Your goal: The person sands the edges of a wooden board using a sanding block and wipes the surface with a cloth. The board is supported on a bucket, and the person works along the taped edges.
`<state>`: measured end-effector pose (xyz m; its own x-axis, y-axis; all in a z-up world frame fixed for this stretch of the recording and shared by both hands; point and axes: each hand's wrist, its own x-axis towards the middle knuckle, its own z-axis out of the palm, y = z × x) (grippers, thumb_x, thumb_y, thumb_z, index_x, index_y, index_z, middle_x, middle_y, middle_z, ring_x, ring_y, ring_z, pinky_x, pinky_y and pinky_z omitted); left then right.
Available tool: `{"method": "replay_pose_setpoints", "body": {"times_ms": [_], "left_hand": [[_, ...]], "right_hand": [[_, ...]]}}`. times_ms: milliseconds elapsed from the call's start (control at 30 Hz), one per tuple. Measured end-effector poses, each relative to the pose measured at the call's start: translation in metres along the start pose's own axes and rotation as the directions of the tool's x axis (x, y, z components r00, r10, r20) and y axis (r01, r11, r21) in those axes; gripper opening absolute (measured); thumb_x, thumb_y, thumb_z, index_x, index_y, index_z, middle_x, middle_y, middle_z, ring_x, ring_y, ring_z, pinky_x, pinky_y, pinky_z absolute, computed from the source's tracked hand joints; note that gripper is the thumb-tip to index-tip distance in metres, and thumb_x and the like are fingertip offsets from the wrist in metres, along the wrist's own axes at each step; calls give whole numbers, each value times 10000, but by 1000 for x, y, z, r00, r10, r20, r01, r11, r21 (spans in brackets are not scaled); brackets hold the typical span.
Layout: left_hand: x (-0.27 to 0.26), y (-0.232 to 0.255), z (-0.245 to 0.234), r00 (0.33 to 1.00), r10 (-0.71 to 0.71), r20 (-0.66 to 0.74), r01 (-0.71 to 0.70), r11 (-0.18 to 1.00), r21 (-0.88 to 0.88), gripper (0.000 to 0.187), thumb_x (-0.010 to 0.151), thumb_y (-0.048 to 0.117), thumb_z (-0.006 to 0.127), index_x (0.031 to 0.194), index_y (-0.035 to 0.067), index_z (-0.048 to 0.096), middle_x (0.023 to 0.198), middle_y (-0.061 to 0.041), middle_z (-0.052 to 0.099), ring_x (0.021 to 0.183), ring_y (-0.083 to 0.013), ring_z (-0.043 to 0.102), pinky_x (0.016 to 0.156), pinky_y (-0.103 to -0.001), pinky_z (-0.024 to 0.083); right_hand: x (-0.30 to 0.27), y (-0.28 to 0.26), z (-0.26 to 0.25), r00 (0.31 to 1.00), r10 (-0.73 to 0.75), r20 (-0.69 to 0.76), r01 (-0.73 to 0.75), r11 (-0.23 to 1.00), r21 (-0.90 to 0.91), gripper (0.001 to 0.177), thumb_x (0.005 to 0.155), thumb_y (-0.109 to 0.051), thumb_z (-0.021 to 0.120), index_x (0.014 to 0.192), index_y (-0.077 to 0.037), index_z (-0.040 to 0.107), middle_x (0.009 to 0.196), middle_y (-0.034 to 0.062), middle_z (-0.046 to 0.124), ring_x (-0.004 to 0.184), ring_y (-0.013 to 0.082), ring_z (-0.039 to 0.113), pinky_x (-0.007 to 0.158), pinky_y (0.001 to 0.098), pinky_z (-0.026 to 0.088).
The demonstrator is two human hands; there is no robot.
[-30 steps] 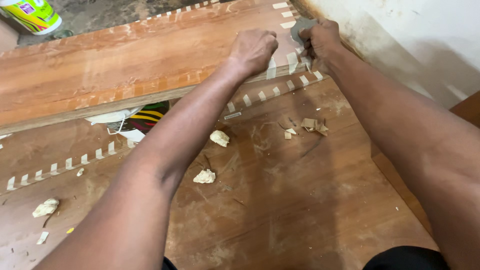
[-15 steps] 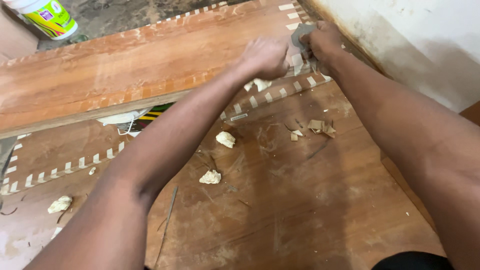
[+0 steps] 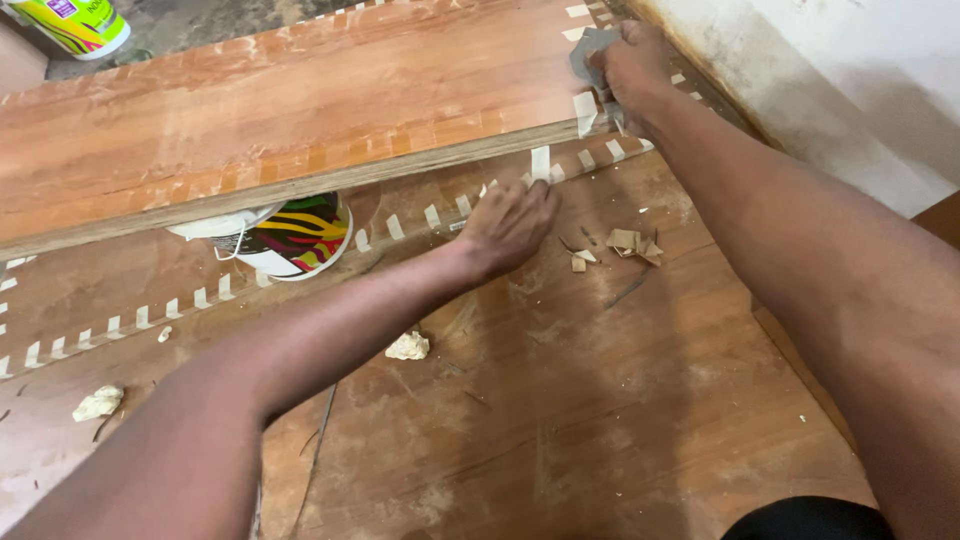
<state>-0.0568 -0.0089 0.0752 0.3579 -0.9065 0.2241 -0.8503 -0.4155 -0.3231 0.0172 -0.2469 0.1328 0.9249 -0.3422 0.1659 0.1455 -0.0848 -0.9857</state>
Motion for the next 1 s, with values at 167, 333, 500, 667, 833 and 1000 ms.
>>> {"method": "replay_pose_setpoints", "body": {"times_ms": [167,333,500,667,833,1000], "left_hand": [[-9,-6,29,992,-114,-51,117,991,71,563,839,81,602,1351,-150,556,1352,-376,611,731,-273,728,523,-382,584],[8,-16,45,843,-268,466,349,932,-95,245,861,153,626,1051,65,754,1108,-173,744,1009,-316,711,842,-460,570],[-33,-7,39,879,-227,420,332,923,-195,299,848,151,623,1116,41,695,1093,-195,722,993,-342,711,824,-488,574],[-34,-11,29,728,-380,571,654,634,-412,441,996,370,618,1221,-4,684,1197,-223,722,1083,-337,714,970,-492,549],[4,-19,46,811,-263,522,443,-307,-842,1106,935,200,778,1649,181,-66,1615,-233,330,1355,-298,503,1075,-491,392],[20,-4,63,854,-306,421,-40,-846,-532,1084,904,139,734,1654,277,-36,1553,-176,371,1099,-292,656,844,-481,617]], "right_hand": [[-6,-2,-1,1000,7,-1,-7,998,-67,124,883,-13,644,1002,-41,626,768,55,657,556,119,589,450,290,458],[-14,-11,-2,997,71,17,-70,997,-45,82,899,-21,653,969,-51,623,719,48,608,513,120,529,418,308,407],[-16,-13,-3,996,41,79,-36,997,-67,33,922,-12,657,933,-16,626,693,52,605,501,125,521,436,304,406],[-15,-16,-2,997,72,13,-71,997,-31,68,905,-15,670,947,-55,636,684,32,609,494,108,525,436,292,436],[-20,-29,2,993,114,24,-113,993,-46,31,924,-26,657,939,-22,631,670,53,600,481,131,519,420,320,427],[-23,-29,-12,986,154,-55,-161,972,-170,53,917,-67,642,913,-41,596,632,74,587,449,155,538,370,366,388]]}}
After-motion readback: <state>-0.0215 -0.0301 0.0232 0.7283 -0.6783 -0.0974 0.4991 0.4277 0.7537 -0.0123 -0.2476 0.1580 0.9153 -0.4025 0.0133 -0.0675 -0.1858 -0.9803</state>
